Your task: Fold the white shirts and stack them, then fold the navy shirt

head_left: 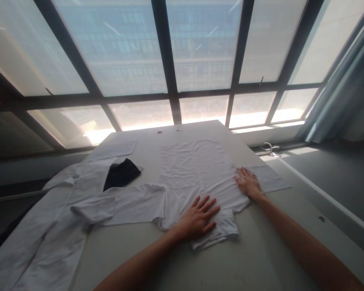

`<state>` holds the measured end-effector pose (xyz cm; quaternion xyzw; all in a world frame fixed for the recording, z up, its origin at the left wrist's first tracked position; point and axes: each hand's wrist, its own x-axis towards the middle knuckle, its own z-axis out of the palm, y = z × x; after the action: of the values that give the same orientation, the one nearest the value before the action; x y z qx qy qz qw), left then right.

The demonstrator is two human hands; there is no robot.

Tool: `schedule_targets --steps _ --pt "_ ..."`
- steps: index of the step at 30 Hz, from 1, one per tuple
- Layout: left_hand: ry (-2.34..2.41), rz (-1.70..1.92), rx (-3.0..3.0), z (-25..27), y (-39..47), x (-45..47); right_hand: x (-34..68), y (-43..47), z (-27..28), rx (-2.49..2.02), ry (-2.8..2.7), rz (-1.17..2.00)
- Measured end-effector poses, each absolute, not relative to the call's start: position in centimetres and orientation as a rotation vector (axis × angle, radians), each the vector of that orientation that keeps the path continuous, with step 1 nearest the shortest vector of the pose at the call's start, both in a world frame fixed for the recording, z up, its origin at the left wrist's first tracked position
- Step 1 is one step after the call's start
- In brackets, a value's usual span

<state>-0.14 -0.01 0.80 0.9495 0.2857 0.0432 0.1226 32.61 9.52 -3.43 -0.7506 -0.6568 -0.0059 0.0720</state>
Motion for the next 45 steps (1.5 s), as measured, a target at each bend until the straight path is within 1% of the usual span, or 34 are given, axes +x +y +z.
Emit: schedule_targets --steps 5,9,12,15,17,19,23,32,45 --pt "0.829 0.135 2.752 0.8 -0.3 -0.2 33.2 9.6 -3.0 -2.228 -1.893 -0.103" --pt "0.781 0.216 2.685 1.4 0.2 -0.3 28.9 9.2 -1.5 -2.162 -1.809 -0.252" --pt "0.831 0.343 2.605 2.3 2.1 -0.3 23.3 8.9 -0.7 -1.994 -2.016 -0.072" --pt "1.15 0.472 2.594 2.2 4.8 -0.3 18.0 8.6 -0.9 -1.828 -2.238 0.113" --pt "1.361 0.421 2.609 1.3 6.3 -0.5 15.9 8.5 -1.5 -1.767 -2.32 0.17" --pt "1.445 0.312 2.632 0.1 7.1 -0.9 15.0 8.4 -2.0 -1.743 -2.342 0.173" --pt "1.45 0.264 2.687 -1.5 7.2 -1.3 15.3 8.2 -2.6 -1.722 -2.326 0.147" --pt "1.479 0.269 2.669 -1.2 7.1 -1.3 15.8 8.4 -2.3 -1.71 -2.342 0.17" --pt "1.5 0.236 2.606 -0.6 6.8 -1.5 26.2 11.8 -2.7 -2.061 -2.139 -0.028"
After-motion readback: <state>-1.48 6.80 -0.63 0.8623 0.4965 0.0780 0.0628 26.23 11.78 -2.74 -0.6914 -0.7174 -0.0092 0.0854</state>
